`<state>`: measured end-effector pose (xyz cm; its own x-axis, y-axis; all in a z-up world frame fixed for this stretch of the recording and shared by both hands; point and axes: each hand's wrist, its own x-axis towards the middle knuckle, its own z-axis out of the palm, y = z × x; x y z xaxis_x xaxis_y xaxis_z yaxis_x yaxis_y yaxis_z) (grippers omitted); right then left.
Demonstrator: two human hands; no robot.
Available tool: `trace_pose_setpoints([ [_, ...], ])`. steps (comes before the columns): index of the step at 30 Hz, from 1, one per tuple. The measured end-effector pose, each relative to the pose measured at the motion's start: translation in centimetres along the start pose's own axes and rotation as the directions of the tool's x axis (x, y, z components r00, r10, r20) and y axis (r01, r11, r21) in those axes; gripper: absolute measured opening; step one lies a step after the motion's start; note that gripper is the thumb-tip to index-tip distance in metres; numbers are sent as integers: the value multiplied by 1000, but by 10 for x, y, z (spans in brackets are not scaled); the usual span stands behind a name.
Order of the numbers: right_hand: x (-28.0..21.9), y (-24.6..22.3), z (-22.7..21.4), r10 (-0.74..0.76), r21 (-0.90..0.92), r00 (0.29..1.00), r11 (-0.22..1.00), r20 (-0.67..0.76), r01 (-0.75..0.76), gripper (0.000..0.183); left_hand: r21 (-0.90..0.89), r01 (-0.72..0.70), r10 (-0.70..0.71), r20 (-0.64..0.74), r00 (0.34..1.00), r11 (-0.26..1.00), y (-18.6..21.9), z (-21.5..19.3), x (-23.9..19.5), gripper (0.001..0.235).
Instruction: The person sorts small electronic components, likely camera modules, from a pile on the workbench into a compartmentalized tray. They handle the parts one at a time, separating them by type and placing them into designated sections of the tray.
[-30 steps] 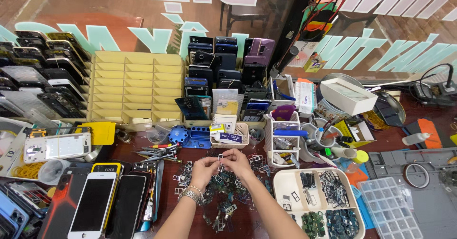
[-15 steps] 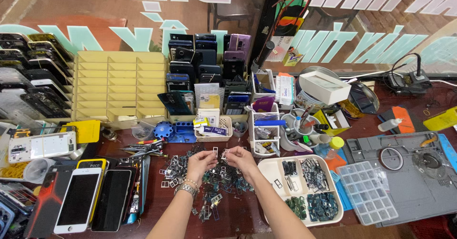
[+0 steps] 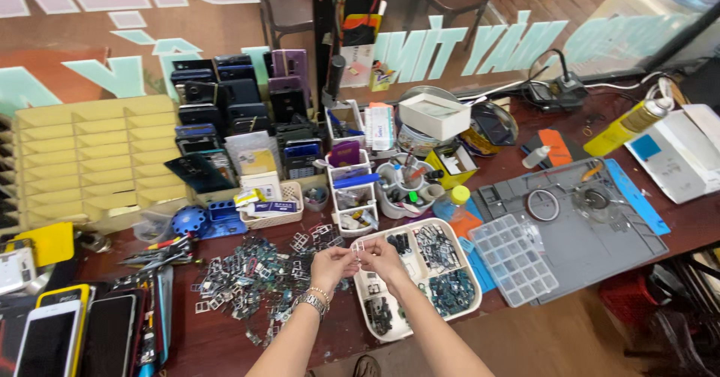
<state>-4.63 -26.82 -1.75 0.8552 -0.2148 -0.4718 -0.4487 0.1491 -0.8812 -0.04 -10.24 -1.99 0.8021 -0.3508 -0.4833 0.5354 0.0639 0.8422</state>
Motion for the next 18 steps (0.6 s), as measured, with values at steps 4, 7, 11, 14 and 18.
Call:
trace_pose_setpoints([
  [4, -7, 16, -64, -25, 46, 995, 999, -97, 30, 24, 88, 24, -23, -11, 1000, 996, -24, 58, 15, 16],
  [7, -14, 25, -109, -48, 1, 974, 999, -221, 49, 23, 221, 24, -13, -49, 999, 975, -35, 101, 22, 14],
  [11, -23, 29, -163, -84, -181, 946, 983, -312, 27, 22, 383, 49, -20, -78, 997, 923, -37, 147, 22, 12],
  [14, -25, 28, -188, -130, -323, 923, 946, -362, 7, 25, 439, 20, 20, -86, 996, 898, -34, 177, 25, 14],
  [18, -23, 25, -207, -370, -586, 847, 806, -383, 87, 39, 586, -57, 95, -35, 995, 808, -33, 199, 33, 16],
])
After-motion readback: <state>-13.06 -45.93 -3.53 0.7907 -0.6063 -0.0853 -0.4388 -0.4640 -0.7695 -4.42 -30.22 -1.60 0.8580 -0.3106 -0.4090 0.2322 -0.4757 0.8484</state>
